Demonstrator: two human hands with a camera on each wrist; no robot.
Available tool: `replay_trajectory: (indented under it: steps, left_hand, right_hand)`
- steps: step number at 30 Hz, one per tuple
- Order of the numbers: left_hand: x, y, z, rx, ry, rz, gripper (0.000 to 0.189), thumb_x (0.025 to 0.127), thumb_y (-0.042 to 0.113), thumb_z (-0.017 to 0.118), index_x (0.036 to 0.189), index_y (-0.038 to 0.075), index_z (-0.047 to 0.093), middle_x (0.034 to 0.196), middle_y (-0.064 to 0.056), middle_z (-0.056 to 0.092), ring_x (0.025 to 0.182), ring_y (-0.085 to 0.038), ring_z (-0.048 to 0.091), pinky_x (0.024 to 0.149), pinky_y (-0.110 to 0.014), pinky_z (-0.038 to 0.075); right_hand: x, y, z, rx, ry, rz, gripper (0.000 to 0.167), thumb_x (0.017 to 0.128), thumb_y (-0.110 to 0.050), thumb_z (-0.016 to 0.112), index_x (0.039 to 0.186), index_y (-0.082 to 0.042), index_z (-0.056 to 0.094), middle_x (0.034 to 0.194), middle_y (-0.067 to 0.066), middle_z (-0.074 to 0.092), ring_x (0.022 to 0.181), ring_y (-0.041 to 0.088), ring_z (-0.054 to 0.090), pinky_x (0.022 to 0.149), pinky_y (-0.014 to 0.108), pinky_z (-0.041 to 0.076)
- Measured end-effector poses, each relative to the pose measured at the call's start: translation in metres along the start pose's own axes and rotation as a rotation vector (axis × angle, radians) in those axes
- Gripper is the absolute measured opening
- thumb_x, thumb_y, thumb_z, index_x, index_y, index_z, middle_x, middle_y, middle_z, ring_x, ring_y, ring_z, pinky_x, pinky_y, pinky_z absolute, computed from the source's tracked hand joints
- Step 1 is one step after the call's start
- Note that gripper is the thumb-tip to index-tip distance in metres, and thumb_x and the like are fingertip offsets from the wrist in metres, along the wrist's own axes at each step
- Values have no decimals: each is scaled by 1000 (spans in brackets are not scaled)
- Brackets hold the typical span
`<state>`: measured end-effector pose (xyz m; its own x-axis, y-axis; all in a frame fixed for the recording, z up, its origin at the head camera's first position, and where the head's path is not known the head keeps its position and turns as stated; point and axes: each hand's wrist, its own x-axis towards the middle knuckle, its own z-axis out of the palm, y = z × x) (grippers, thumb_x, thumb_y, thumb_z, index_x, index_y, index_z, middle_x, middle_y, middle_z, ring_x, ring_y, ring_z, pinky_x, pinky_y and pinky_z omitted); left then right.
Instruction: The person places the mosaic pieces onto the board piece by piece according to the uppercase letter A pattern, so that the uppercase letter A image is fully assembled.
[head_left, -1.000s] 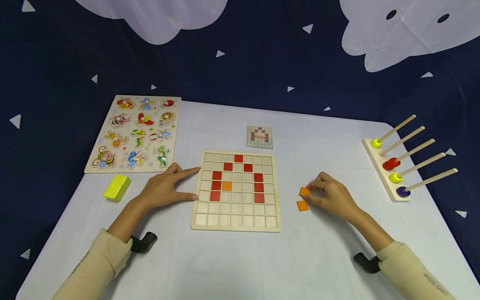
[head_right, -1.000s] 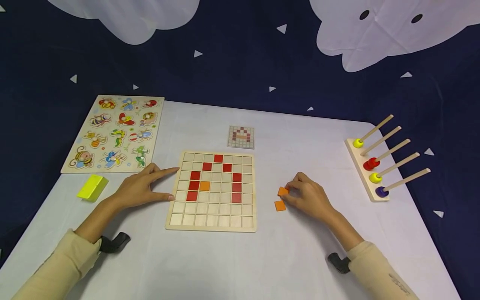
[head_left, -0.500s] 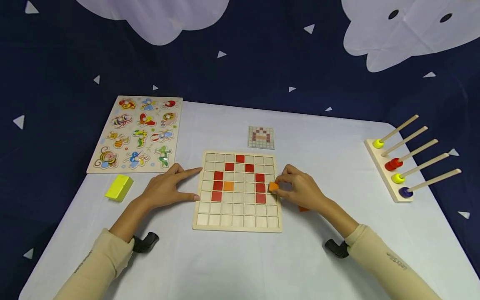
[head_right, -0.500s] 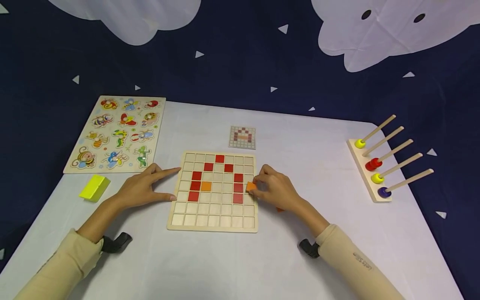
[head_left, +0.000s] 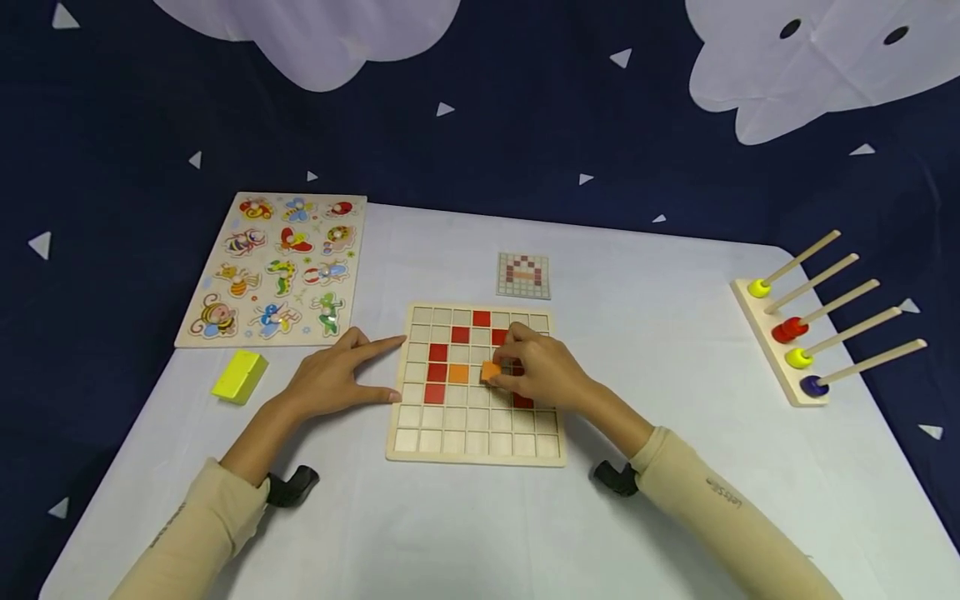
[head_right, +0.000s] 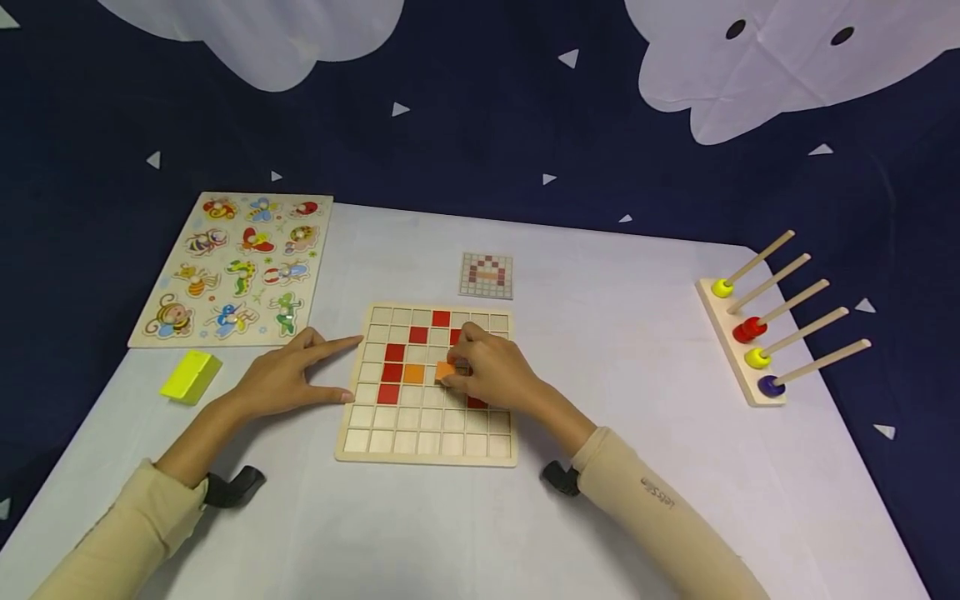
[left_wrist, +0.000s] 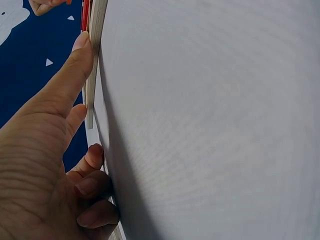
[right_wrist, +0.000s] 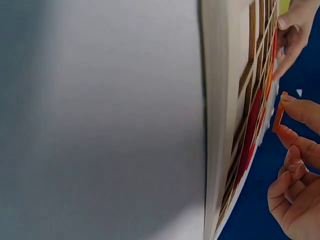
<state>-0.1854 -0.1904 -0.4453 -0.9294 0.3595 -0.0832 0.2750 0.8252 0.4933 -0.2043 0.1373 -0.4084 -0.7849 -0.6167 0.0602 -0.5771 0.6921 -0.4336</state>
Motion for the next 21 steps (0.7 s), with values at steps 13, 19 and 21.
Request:
replay_trajectory:
  steps: [13, 19, 21]
  left_hand:
    - [0, -2, 1, 2, -1, -6, 88, 71, 64, 79, 147, 30, 50, 94, -2, 44, 66, -15, 38, 56, -30, 31]
    - [0, -2, 1, 4, 1, 0, 87, 71, 65, 78, 147, 31, 50, 94, -2, 44, 66, -15, 38, 56, -30, 30]
    - [0, -2, 1, 4, 3, 3, 87, 71, 65, 78, 146, 30, 50, 93, -2, 44, 65, -15, 38, 55, -30, 30]
  right_hand:
    - [12, -9, 14, -56, -9, -37, 23, 83, -29, 81, 95, -10, 76, 89, -1, 51, 73, 10, 50, 65, 27, 47]
    - [13, -10, 15, -41, -10, -4, 23, 82, -28, 82, 96, -11, 75, 90, 0, 53, 72, 10, 50, 63, 26, 45]
    - [13, -11, 14, -42, -15, 6, 24, 82, -29, 82, 97, -11, 75, 90, 1, 53, 72, 10, 50, 63, 26, 45]
